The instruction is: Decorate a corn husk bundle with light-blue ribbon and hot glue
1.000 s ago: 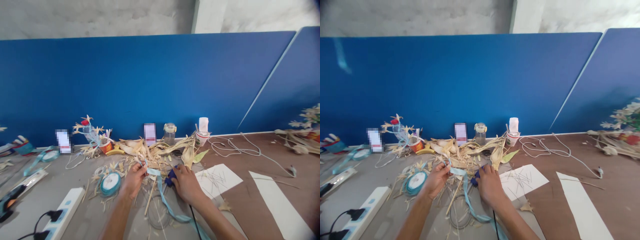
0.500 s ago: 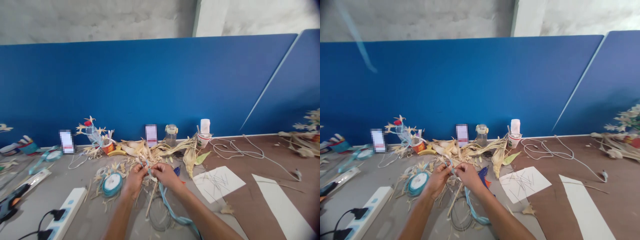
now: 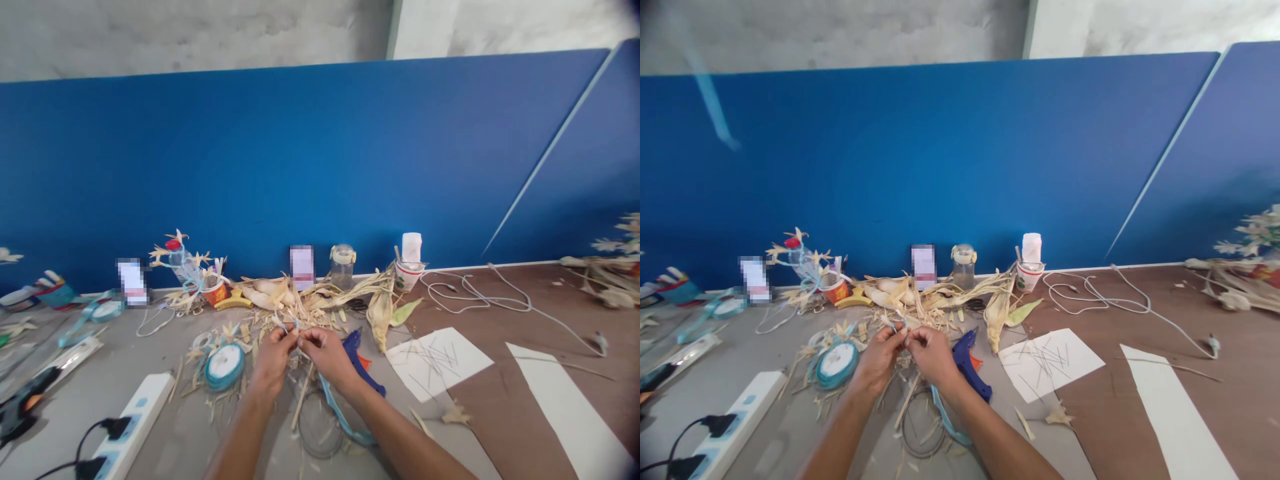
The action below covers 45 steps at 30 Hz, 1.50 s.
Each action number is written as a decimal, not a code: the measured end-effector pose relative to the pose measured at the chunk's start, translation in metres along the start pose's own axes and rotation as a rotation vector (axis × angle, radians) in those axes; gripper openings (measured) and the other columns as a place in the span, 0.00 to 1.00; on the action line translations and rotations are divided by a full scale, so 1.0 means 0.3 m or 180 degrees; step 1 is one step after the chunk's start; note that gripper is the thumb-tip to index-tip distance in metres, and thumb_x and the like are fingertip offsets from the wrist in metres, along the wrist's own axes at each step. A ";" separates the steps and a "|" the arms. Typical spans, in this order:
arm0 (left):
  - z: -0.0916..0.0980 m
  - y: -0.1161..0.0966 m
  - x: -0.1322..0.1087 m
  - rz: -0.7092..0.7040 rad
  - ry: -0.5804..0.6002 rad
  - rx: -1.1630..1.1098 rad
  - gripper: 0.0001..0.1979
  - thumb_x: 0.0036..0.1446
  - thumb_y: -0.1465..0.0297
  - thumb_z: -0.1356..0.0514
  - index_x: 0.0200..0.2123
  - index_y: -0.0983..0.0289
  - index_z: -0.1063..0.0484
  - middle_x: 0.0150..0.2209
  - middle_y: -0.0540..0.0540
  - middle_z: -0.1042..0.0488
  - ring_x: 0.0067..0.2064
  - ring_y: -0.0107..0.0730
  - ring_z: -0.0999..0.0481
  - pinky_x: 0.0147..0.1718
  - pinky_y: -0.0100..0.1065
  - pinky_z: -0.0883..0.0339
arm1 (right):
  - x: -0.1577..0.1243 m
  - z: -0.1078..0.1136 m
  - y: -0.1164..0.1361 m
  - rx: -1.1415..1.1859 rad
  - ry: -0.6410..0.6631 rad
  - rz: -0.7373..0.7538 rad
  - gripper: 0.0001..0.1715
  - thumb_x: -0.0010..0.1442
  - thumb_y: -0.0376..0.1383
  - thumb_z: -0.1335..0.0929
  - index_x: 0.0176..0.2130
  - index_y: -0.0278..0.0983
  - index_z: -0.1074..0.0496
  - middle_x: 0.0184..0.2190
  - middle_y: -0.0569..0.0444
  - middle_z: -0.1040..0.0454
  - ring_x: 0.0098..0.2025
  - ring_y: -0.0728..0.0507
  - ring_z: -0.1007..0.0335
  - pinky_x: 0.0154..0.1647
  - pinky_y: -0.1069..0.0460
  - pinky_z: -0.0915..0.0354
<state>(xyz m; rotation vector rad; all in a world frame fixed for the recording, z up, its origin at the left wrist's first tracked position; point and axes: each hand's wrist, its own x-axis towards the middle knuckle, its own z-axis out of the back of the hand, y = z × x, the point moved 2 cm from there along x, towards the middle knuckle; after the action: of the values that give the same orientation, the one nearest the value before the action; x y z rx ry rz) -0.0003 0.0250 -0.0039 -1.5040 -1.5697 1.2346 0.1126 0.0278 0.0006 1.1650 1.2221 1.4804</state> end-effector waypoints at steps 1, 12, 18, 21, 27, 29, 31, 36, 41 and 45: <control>-0.004 -0.001 -0.002 0.0066 0.0036 -0.0106 0.07 0.35 0.72 0.34 0.22 0.65 0.28 0.21 0.48 0.30 0.25 0.26 0.33 0.28 0.28 0.41 | -0.001 0.000 0.001 -0.0023 0.0013 0.0044 0.09 0.49 0.34 0.36 0.21 0.35 0.30 0.16 0.60 0.35 0.20 0.51 0.43 0.23 0.56 0.45; -0.027 -0.003 -0.008 0.0501 0.0307 -0.0677 0.08 0.32 0.79 0.35 0.21 0.66 0.29 0.19 0.47 0.31 0.23 0.25 0.31 0.27 0.28 0.40 | -0.030 -0.013 0.018 -0.0700 -0.0307 -0.0042 0.05 0.47 0.32 0.35 0.26 0.34 0.28 0.24 0.55 0.27 0.29 0.46 0.33 0.31 0.54 0.39; -0.039 0.013 -0.017 0.0612 0.0216 -0.1008 0.08 0.34 0.82 0.38 0.21 0.66 0.29 0.21 0.48 0.29 0.26 0.26 0.30 0.30 0.28 0.38 | -0.042 -0.029 0.019 -0.1091 -0.0430 -0.0038 0.08 0.50 0.33 0.37 0.28 0.35 0.29 0.27 0.52 0.26 0.30 0.45 0.32 0.32 0.53 0.40; -0.053 0.006 -0.028 0.0732 0.0266 -0.1147 0.07 0.37 0.80 0.38 0.23 0.65 0.28 0.23 0.48 0.28 0.27 0.27 0.29 0.33 0.29 0.37 | -0.041 -0.022 0.025 -0.1252 -0.0547 0.0074 0.07 0.50 0.33 0.38 0.28 0.36 0.31 0.26 0.53 0.28 0.29 0.46 0.33 0.31 0.53 0.42; -0.043 -0.035 -0.049 0.0626 0.1453 -0.0982 0.14 0.47 0.60 0.39 0.32 0.65 0.26 0.37 0.60 0.24 0.42 0.42 0.28 0.42 0.39 0.37 | -0.009 0.046 0.053 -0.0609 -0.0751 0.0111 0.07 0.45 0.32 0.38 0.18 0.37 0.39 0.17 0.60 0.38 0.24 0.49 0.42 0.28 0.55 0.46; -0.008 -0.046 -0.038 0.0364 0.1973 -0.0821 0.19 0.43 0.68 0.35 0.41 0.64 0.28 0.44 0.59 0.27 0.47 0.42 0.31 0.46 0.39 0.40 | 0.002 0.072 0.063 -0.0101 -0.0625 0.0019 0.08 0.44 0.33 0.37 0.17 0.37 0.41 0.16 0.61 0.41 0.22 0.51 0.45 0.26 0.55 0.48; 0.036 -0.050 -0.012 0.0240 0.2092 -0.0786 0.23 0.40 0.73 0.33 0.44 0.63 0.29 0.47 0.59 0.28 0.48 0.41 0.32 0.48 0.39 0.42 | 0.008 0.089 0.067 0.0445 -0.0458 -0.0208 0.08 0.42 0.34 0.35 0.17 0.36 0.41 0.15 0.63 0.44 0.19 0.53 0.50 0.22 0.56 0.52; 0.079 -0.058 0.037 -0.0037 0.1017 -0.1223 0.11 0.49 0.75 0.39 0.39 0.63 0.28 0.21 0.47 0.32 0.26 0.24 0.31 0.33 0.30 0.37 | -0.005 0.071 0.068 0.1478 0.0296 -0.0877 0.05 0.37 0.31 0.34 0.18 0.36 0.38 0.13 0.65 0.44 0.16 0.55 0.55 0.19 0.57 0.57; -0.012 -0.048 -0.024 0.0203 0.1357 -0.0842 0.12 0.45 0.65 0.36 0.31 0.68 0.26 0.23 0.51 0.32 0.26 0.28 0.34 0.28 0.30 0.40 | -0.027 0.029 0.062 0.1812 0.0776 -0.1261 0.08 0.36 0.29 0.33 0.17 0.36 0.39 0.15 0.65 0.42 0.17 0.55 0.54 0.19 0.57 0.55; -0.023 -0.044 -0.041 0.0105 0.1656 -0.0281 0.11 0.46 0.62 0.37 0.23 0.66 0.27 0.22 0.51 0.33 0.26 0.29 0.36 0.26 0.30 0.43 | -0.037 0.014 0.060 0.1618 0.1032 -0.1235 0.07 0.37 0.30 0.31 0.19 0.35 0.36 0.15 0.64 0.42 0.18 0.55 0.54 0.19 0.57 0.57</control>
<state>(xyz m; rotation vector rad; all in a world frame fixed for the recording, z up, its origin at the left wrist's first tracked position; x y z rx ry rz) 0.0027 0.0154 0.0126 -1.7380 -1.2635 0.7121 0.1179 0.0152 0.0172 0.9395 2.0054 1.1183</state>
